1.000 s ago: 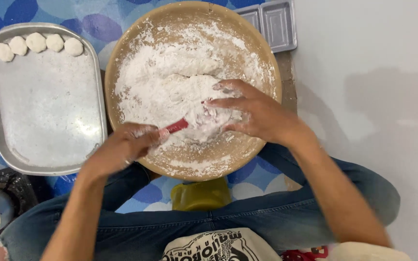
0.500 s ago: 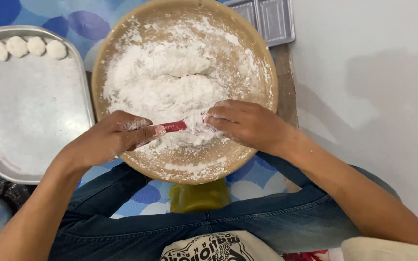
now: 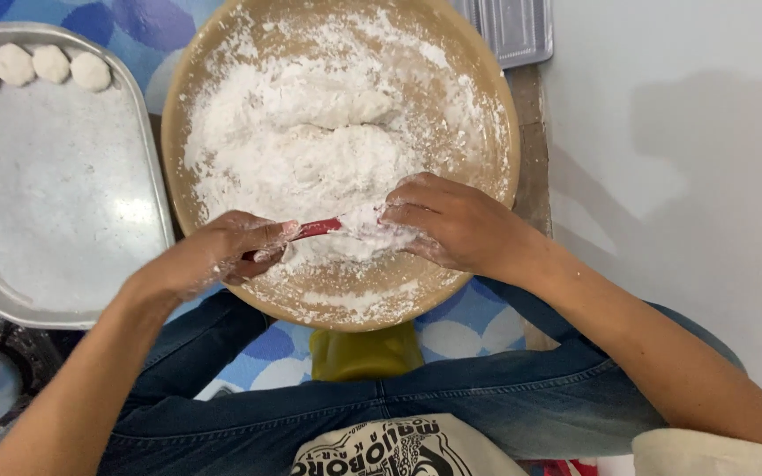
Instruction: The person is manually shaping small balls of dough, coating them in flour, and arranging them on a metal tray.
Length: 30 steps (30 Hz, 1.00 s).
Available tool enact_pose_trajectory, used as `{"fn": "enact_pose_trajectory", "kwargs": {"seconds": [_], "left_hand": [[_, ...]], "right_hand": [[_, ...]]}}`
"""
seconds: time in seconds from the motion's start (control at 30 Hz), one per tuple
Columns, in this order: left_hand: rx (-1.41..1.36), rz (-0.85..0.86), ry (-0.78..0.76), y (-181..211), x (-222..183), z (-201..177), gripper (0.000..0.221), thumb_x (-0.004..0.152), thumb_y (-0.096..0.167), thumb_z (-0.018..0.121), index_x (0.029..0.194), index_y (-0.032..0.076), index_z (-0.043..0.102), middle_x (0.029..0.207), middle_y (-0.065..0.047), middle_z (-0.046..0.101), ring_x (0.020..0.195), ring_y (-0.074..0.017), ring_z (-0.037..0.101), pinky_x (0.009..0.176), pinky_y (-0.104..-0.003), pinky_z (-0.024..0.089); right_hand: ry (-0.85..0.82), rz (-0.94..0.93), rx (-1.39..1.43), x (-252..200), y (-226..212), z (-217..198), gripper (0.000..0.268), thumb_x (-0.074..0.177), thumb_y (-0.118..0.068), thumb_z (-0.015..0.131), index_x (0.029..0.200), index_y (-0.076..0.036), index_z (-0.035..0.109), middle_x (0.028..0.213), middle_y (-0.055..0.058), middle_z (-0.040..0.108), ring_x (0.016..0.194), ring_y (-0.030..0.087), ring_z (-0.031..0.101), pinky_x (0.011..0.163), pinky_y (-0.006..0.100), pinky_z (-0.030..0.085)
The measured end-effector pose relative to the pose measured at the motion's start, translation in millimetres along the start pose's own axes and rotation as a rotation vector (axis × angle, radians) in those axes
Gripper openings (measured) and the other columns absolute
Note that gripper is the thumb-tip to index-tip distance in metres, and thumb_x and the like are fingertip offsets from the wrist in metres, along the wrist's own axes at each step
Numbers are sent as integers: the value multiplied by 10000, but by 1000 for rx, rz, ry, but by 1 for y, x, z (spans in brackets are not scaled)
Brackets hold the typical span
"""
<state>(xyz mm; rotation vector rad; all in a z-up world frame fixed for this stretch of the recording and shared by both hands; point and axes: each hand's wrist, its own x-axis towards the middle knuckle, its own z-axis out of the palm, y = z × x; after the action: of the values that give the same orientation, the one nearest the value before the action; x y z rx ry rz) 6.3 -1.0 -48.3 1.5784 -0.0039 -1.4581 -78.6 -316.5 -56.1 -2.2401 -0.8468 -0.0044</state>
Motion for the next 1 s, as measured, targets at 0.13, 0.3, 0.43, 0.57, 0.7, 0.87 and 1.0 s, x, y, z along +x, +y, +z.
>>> {"fn": "enact_pose_trajectory", "kwargs": {"seconds": [0.13,0.3,0.43,0.57,0.7,0.87,1.0], "left_hand": [[-288,-28,-59,-24,14,13,548,994,475,618,606,137,429,460,41,294,372,-91,255,363,-254,207],[-649,-10,-159,-45,23,32,465,990,396,608,673,115,415,445,33,281,315,-83,260,314,-244,222],[-159,83,151,-3,4,50,365,1017,405,565,914,54,569,595,-82,500,400,-108,355,377,-254,301],[733,694,568,6,2,66,392,945,89,676,1322,-3,616,1283,-219,637,1264,-397,582,1050,-468,462],[691,452,394,45,-4,87,555,924,172,702,1435,19,544,1355,-251,599,1287,-428,561,1055,-525,458],[202,323,360,42,1,86,536,792,75,803,1306,8,667,1160,-240,748,1082,-365,723,919,-486,553],[-164,344,340,14,27,81,575,762,-77,777,1311,-65,605,1032,-191,743,899,-221,691,815,-375,615]], "right_hand": [[92,44,31,4,-6,-1,154,939,-65,688,1088,-47,726,1027,108,669,985,310,683,894,404,563],[211,150,373,1,-14,-3,173,898,-30,760,1068,-1,750,960,156,723,878,316,719,812,414,584],[138,360,456,3,-14,0,218,919,-123,741,1126,-56,758,930,158,762,832,287,748,740,399,583],[-28,478,403,15,-23,-3,304,997,-228,634,1211,-27,713,977,220,756,847,332,743,773,426,591],[-137,560,389,30,-38,-14,401,1006,-242,598,1337,-16,596,1195,254,695,1133,422,665,974,523,526],[209,631,613,28,-23,-22,696,833,-371,832,1308,-33,453,1182,137,517,1193,323,574,1092,480,487],[445,669,725,1,-19,1,543,939,-265,747,1314,-27,435,1165,117,543,1162,285,583,1096,456,489]]}}
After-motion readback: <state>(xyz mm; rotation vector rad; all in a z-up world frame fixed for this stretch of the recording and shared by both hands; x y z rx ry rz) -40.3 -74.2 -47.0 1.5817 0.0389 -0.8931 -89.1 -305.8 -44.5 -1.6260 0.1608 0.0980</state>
